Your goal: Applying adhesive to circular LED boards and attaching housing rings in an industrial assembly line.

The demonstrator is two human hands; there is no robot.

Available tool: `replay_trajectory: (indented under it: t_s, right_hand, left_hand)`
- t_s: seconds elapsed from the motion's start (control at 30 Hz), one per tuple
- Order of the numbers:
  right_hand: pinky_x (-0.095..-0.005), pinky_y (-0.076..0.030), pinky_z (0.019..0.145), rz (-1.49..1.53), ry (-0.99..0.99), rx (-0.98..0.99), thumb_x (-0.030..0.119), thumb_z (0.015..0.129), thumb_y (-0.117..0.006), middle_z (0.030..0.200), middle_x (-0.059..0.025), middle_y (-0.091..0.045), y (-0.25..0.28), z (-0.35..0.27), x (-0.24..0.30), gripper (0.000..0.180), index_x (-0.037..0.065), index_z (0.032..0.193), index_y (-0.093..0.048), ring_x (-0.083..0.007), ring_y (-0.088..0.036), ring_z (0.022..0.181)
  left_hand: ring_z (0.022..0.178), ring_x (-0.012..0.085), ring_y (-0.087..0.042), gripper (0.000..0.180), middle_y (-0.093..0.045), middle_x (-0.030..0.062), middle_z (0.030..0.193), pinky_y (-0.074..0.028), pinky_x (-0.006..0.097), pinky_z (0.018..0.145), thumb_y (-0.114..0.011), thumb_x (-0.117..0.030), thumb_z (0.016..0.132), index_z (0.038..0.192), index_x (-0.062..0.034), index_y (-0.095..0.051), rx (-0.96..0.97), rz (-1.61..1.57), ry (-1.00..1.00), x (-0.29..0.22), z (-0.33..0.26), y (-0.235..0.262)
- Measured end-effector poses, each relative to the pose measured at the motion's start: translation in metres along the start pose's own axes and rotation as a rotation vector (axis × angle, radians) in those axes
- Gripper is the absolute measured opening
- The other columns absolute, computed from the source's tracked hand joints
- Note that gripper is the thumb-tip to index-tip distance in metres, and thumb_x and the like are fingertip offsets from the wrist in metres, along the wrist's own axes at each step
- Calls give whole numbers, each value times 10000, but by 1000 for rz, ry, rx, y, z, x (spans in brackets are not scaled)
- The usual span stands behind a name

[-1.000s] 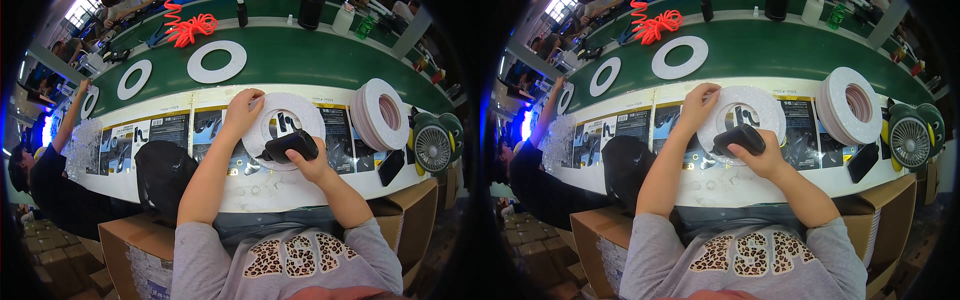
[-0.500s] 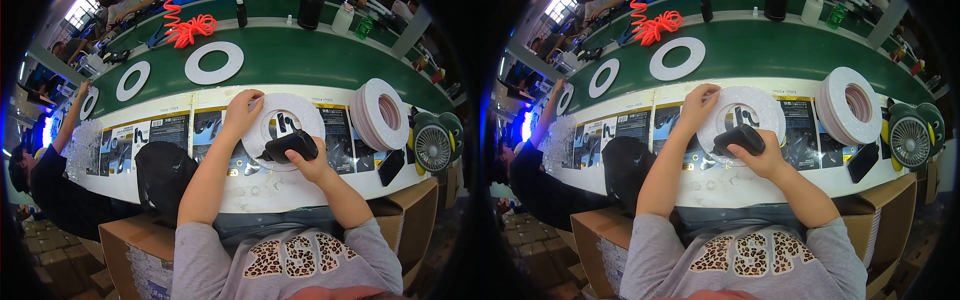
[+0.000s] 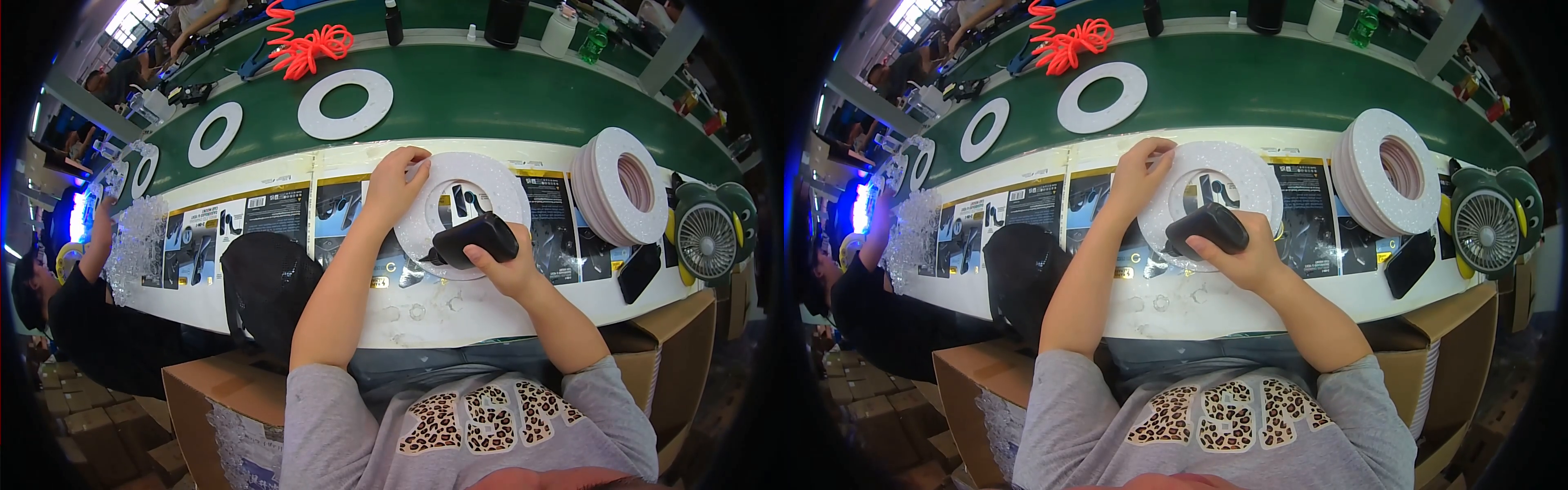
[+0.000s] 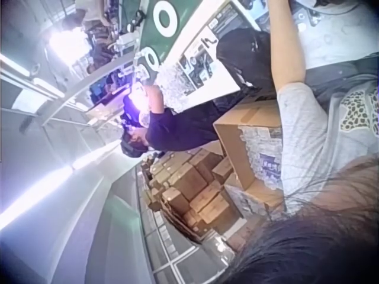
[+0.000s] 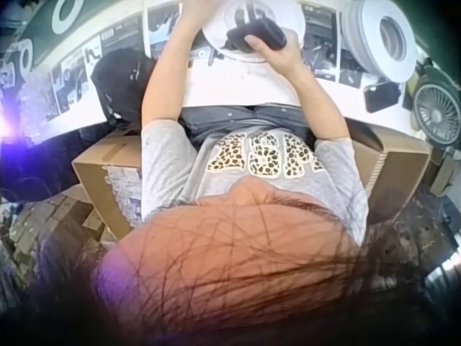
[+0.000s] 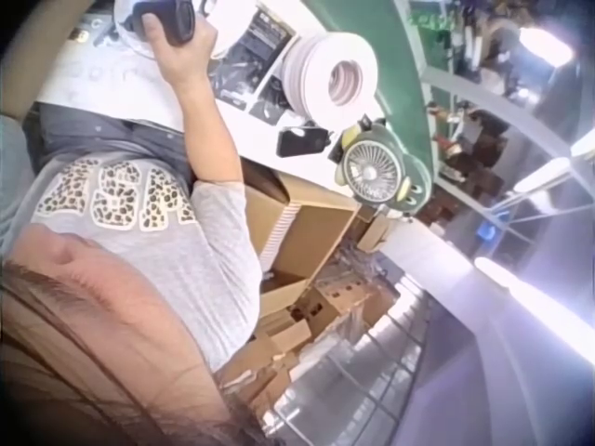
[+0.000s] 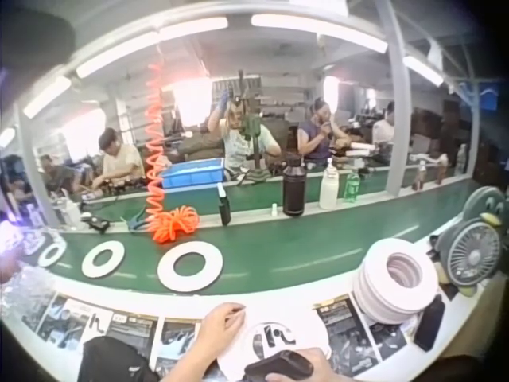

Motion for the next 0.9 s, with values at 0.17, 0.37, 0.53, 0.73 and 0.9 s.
replay_trajectory:
  t_s: [0.17, 0.37, 0.53, 0.73, 0.9]
  right_hand:
    - [-265, -467, 589, 44, -51, -62, 221, 824, -748, 719, -74, -673, 3, 0, -7, 243, -2, 906, -698, -119, -593, 623]
    - [-247, -477, 698, 147, -145, -177, 223, 860, -719, 840, -27, -667, 16, -3, -13, 231, 12, 939, -670, -90, -586, 758]
    - [-245, -463, 743, 218, -120, -295, 268, 885, -693, 881, -24, -657, 34, 0, -11, 272, 16, 979, -653, -89, -578, 815]
    - [-238, -453, 725, 198, -76, -338, 283, 900, -673, 861, -17, -650, 41, 3, -8, 281, 11, 968, -647, -83, -567, 786]
    - [-228, -442, 701, 190, -75, -326, 268, 899, -680, 844, -9, -648, 43, 5, -7, 261, 11, 941, -655, -66, -554, 768]
  left_hand:
    - [926, 292, -648, 192, -671, 137, 980, -506, 372, 817, -641, -163, 862, 994, -26, -663, 2, 0, 0, 0, 0, -1]
    - [945, 293, -641, 243, -670, 139, 998, -504, 372, 833, -679, -175, 830, 1027, -33, -658, 12, 3, 17, 1, 0, 1]
    - [989, 283, -628, 489, -673, 119, 1032, -495, 382, 881, -796, -239, 699, 1126, -69, -628, 52, 163, -90, -13, 0, 1]
    - [1020, 282, -619, 522, -671, 109, 1047, -486, 381, 901, -807, -221, 679, 1142, -70, -620, 111, 229, -106, -22, 1, 2]
    - [1022, 285, -613, 491, -663, 120, 1074, -484, 372, 900, -799, -187, 698, 1142, -69, -625, -4, 298, -48, -7, 2, 13]
Point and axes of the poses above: each hand's wrist, its own z-axis towards the middle knuckle, its own y-axis out of the back of the hand, x = y × z, the point moved 6 cm from there along z, towards the middle knuckle
